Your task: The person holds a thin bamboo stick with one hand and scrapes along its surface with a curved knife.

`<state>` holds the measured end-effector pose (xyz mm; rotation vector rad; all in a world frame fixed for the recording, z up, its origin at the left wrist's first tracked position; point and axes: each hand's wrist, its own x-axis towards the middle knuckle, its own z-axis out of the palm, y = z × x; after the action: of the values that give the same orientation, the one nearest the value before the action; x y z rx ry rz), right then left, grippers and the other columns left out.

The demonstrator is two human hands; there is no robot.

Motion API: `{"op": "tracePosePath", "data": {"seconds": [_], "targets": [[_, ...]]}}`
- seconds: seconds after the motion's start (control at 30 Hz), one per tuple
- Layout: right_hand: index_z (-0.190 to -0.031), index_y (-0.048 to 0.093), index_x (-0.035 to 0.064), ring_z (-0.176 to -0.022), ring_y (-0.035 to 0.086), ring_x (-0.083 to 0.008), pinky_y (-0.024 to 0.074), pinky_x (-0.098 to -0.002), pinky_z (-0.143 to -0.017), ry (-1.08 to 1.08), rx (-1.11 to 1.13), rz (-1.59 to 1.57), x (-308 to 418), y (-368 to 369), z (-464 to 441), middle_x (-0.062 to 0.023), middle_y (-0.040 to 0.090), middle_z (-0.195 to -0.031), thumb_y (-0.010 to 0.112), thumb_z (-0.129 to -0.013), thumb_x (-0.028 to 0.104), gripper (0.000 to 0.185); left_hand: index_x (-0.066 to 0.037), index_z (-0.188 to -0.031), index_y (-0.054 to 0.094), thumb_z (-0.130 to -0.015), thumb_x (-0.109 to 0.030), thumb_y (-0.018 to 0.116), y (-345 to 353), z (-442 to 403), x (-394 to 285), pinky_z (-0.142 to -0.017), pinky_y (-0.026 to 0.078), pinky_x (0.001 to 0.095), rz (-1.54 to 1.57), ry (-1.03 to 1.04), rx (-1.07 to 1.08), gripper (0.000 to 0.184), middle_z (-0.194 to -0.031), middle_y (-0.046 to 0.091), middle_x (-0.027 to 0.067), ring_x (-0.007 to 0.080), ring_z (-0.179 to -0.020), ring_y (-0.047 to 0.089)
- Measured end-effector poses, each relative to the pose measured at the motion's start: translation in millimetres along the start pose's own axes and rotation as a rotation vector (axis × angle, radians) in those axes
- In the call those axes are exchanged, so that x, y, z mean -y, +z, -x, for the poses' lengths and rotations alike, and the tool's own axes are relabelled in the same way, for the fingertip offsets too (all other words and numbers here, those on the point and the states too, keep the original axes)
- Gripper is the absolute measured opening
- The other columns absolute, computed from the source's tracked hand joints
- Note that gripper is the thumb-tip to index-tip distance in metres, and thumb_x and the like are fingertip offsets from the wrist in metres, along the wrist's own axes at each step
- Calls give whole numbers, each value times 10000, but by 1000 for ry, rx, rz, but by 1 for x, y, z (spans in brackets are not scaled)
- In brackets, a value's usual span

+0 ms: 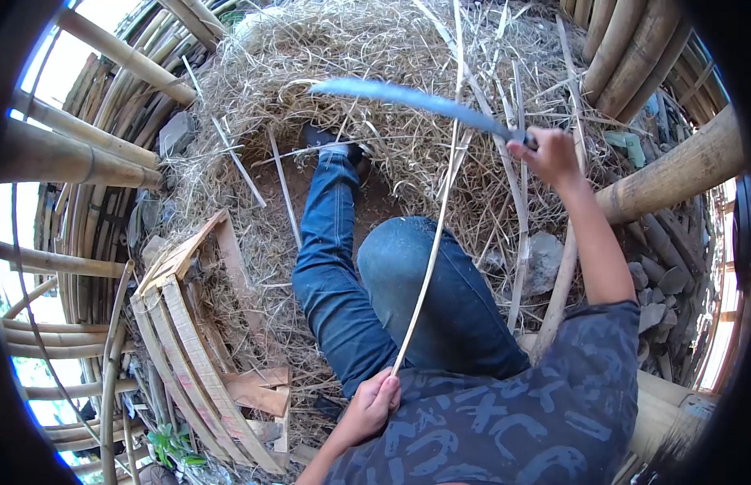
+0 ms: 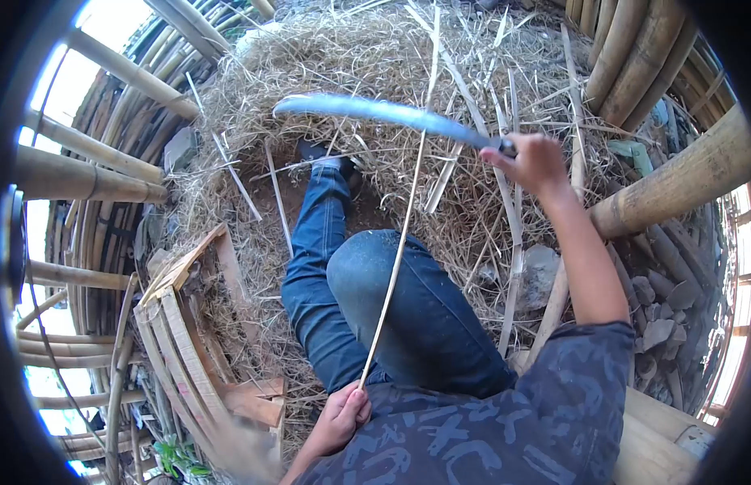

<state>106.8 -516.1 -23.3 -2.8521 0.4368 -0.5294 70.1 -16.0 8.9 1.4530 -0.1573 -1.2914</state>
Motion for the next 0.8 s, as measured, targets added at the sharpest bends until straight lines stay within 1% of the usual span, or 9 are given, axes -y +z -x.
{"op": "tracePosePath", "data": {"seconds": [0.07,0.2,0.27,0.33,0.4,0.47,0.5,0.67,0.8], "targets": [[-541,495,107,-398,536,-179,431,-322,-403,-185,-150,1,30,-4,10,-11,487,-451,452,-780,825,757,-50,-837,442,-1050,-209,372,2,-3,-2,-548,359,234,-1,11,15,275,-642,418,-15,80,-579,401],[-569,538,94,-473,611,-240,485,-345,-476,-415,-23,155,48,-25,8,-61,553,-494,485,-732,846,771,-50,-832,439,-1052,-216,372,2,-2,-2,-545,350,230,-10,-5,21,283,-640,412,-19,76,-574,388],[-591,576,90,-494,623,-254,497,-346,-494,-329,-65,46,16,-10,-6,-78,578,-521,472,-740,846,777,-51,-831,438,-1052,-218,372,2,3,-1,-544,347,229,-29,2,-1,285,-639,407,-20,75,-571,381],[-626,618,83,-539,649,-260,518,-364,-524,138,-34,85,-4,-1,-19,-103,610,-562,453,-755,843,789,-51,-830,439,-1052,-219,373,3,6,0,-540,342,228,105,4,15,286,-641,398,-22,74,-567,366],[-673,657,42,-598,669,-266,531,-399,-552,328,53,96,-22,1,-31,-128,642,-613,418,-796,825,828,-53,-830,438,-1052,-218,373,4,8,3,-541,339,227,112,3,9,284,-645,397,-23,73,-571,364],[-647,645,37,-570,653,-271,520,-381,-537,312,-153,48,-31,11,-24,-117,624,-588,401,-804,827,842,-54,-830,436,-1052,-218,372,1,4,5,-542,337,226,106,13,5,283,-649,396,-24,72,-574,363],[-635,642,39,-543,635,-277,497,-372,-512,352,-28,14,-29,5,-17,-107,600,-558,392,-802,834,850,-56,-829,434,-1052,-217,374,0,3,8,-545,336,225,106,10,21,281,-653,398,-23,71,-580,365],[-584,613,105,-447,554,-185,402,-316,-441,336,76,-244,22,10,46,-37,540,-489,415,-780,850,795,-60,-823,430,-1048,-210,383,0,-2,-3,-557,338,223,86,5,58,274,-663,405,-24,69,-595,371],[-557,549,84,-418,446,-127,295,-282,-426,327,15,-338,81,17,75,-7,435,-442,473,-783,818,771,-57,-847,440,-1047,-201,391,3,-5,-16,-541,336,213,125,-7,26,252,-658,408,-30,61,-573,363]]}}
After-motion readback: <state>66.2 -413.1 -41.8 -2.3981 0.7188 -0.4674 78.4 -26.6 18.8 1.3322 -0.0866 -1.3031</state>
